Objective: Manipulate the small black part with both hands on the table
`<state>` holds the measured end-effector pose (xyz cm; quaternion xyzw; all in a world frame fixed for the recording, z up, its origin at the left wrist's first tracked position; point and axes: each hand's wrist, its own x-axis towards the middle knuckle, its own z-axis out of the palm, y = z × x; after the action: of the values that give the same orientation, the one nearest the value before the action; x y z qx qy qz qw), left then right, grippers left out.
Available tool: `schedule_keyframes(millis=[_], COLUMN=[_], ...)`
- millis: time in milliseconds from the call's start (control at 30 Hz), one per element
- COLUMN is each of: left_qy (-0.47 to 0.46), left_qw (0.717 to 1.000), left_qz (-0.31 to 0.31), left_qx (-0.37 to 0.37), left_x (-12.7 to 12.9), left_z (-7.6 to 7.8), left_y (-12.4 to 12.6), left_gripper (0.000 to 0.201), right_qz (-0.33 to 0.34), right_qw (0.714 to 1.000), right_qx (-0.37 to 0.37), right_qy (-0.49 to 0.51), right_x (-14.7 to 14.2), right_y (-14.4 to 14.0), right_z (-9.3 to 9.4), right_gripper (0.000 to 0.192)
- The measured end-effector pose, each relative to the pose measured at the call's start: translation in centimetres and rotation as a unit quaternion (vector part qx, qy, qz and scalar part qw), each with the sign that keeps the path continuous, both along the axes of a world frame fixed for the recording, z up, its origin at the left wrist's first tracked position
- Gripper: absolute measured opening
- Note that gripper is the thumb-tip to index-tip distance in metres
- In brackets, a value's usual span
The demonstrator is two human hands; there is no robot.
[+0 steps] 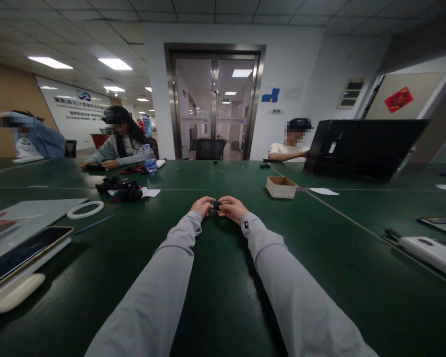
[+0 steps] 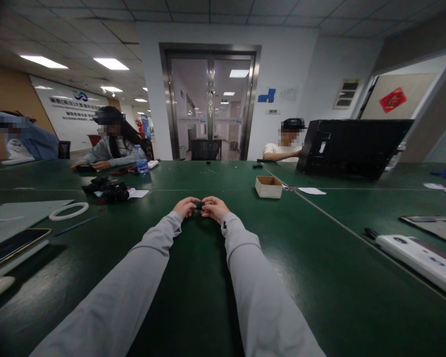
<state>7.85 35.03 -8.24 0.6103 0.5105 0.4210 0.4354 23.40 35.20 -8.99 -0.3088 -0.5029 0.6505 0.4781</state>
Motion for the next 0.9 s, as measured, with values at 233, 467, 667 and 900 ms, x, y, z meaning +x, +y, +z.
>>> schedule_keyframes(millis=[233, 467, 667, 900], left_qy=[-0.002, 0.002, -0.002, -0.016], left_qw=[1.0, 1.0, 1.0, 1.0], left_qz=[0.013, -0.001, -0.009, 0.006], left_qx=[0.009, -0.005, -0.015, -0.009], left_x=[0.04, 0.06, 0.26, 0.16], left_z=[-0.15, 0.07, 0.39, 0.19], left_y=[0.0, -0.06, -0.45, -0.4], left_gripper=[0.029, 0.028, 0.028, 0.029], right_qz=[-0.002, -0.007, -0.002, -0.003], right_qw=[1.0, 1.0, 1.0, 1.0], right_qx=[-0.003, -0.005, -0.002, -0.005], right_qy=[0.001, 0.0, -0.004, 0.002], right_x=[-0.08, -0.01, 0.03, 0.01], right_y=[-0.1, -0.08, -0.15, -0.16], right_z=[0.09, 0.04, 0.09, 0.11], right_gripper=[0.026, 0.026, 0.025, 0.025])
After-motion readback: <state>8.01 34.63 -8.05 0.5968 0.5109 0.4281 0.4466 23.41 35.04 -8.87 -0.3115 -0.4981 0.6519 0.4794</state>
